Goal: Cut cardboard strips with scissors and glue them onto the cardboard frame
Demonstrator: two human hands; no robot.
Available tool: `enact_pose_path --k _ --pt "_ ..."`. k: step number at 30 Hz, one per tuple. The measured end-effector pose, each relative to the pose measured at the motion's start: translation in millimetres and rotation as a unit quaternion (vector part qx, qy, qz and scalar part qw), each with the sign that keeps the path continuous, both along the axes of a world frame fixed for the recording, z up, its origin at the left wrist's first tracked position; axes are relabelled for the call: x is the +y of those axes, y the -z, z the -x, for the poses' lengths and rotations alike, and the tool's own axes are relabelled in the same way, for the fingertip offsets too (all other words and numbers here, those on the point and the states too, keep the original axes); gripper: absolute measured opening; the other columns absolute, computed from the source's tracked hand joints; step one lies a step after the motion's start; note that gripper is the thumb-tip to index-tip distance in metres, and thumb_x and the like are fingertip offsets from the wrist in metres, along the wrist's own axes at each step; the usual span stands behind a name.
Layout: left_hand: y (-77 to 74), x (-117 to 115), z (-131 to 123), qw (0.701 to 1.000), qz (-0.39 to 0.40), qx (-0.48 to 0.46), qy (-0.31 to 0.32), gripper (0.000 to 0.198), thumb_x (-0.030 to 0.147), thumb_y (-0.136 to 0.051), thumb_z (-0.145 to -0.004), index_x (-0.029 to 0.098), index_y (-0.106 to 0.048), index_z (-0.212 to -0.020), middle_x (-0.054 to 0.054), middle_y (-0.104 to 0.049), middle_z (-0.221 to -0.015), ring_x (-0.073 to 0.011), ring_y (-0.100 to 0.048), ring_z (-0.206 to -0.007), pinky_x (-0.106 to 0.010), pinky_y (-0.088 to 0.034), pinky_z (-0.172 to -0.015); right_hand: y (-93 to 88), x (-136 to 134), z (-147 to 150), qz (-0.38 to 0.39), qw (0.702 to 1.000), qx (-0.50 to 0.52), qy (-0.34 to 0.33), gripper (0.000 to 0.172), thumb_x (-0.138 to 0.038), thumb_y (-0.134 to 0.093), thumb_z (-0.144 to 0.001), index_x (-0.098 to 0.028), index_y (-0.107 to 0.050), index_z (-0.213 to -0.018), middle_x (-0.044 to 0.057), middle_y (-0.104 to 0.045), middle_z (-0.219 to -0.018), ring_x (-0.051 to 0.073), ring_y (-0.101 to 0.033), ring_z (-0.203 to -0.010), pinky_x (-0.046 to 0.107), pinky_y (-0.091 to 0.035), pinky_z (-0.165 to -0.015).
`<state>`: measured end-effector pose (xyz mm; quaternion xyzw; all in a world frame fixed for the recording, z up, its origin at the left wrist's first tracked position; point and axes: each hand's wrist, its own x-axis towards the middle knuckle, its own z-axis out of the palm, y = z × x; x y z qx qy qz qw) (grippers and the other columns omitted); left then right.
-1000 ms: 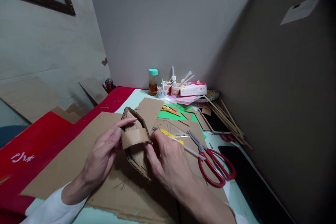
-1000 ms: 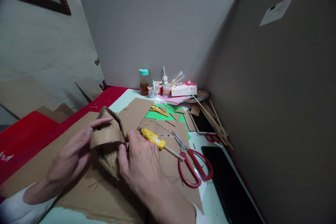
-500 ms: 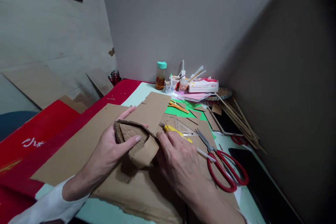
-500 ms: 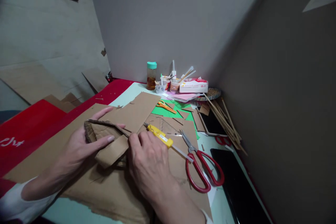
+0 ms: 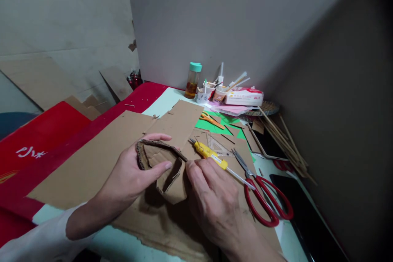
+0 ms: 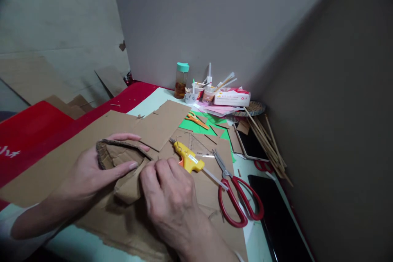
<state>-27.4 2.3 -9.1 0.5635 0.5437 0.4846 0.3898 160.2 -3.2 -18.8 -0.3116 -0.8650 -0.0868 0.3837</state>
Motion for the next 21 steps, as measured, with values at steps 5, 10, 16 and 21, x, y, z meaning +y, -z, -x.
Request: enact_pose_path --k 5,10,16,21 --pt "7.5 -1 2 0.998 0.020 -0.031 0.054 0.028 0.032 -0.075 -0.076 0.026 -0.066 -0.101 -0.004 -0.077 -0.101 -0.0292 -0.071 -0.103 -0.041 -0.059 -0.087 -3.6 -3 5 0.017 1.000 0.012 -0.014 0.045 -0.006 -0.030 -0.105 -0.015 -0.063 -0.076 0.006 -0.056 -0.070 0.019 -0.044 -0.064 0.032 -0.036 -0.059" --pt "8.7 0 -3 0.997 0.005 -0.076 0.021 0.025 0.030 -0.078 -0.077 0.025 -0.067 -0.099 -0.001 -0.077 -0.100 -0.0244 -0.071 -0.098 -0.037 -0.058 -0.089 -8.7 -5 6 0.028 0.999 -0.001 0.027 0.045 -0.006 -0.030 -0.104 -0.016 -0.063 -0.075 0.005 -0.053 -0.069 0.019 -0.040 -0.062 0.033 -0.031 -0.059" --pt "3.1 -2 -7 0.999 -0.007 -0.049 0.003 0.023 0.032 -0.077 -0.076 0.029 -0.069 -0.098 0.001 -0.076 -0.101 -0.0265 -0.070 -0.099 -0.042 -0.056 -0.094 -11.0 -3 2 0.001 0.999 -0.010 0.037 0.044 -0.007 -0.034 -0.103 -0.017 -0.060 -0.070 0.004 -0.051 -0.065 0.019 -0.038 -0.059 0.034 -0.028 -0.058" --pt "7.8 0 -3 1.000 0.013 -0.011 0.001 0.026 0.035 -0.075 -0.073 0.027 -0.068 -0.098 -0.003 -0.074 -0.099 -0.0296 -0.069 -0.094 -0.045 -0.056 -0.088 -11.3 -3 1 0.016 0.999 -0.020 0.041 0.036 -0.001 -0.039 -0.094 -0.018 -0.059 -0.069 0.005 -0.053 -0.066 0.020 -0.039 -0.061 0.033 -0.029 -0.059"
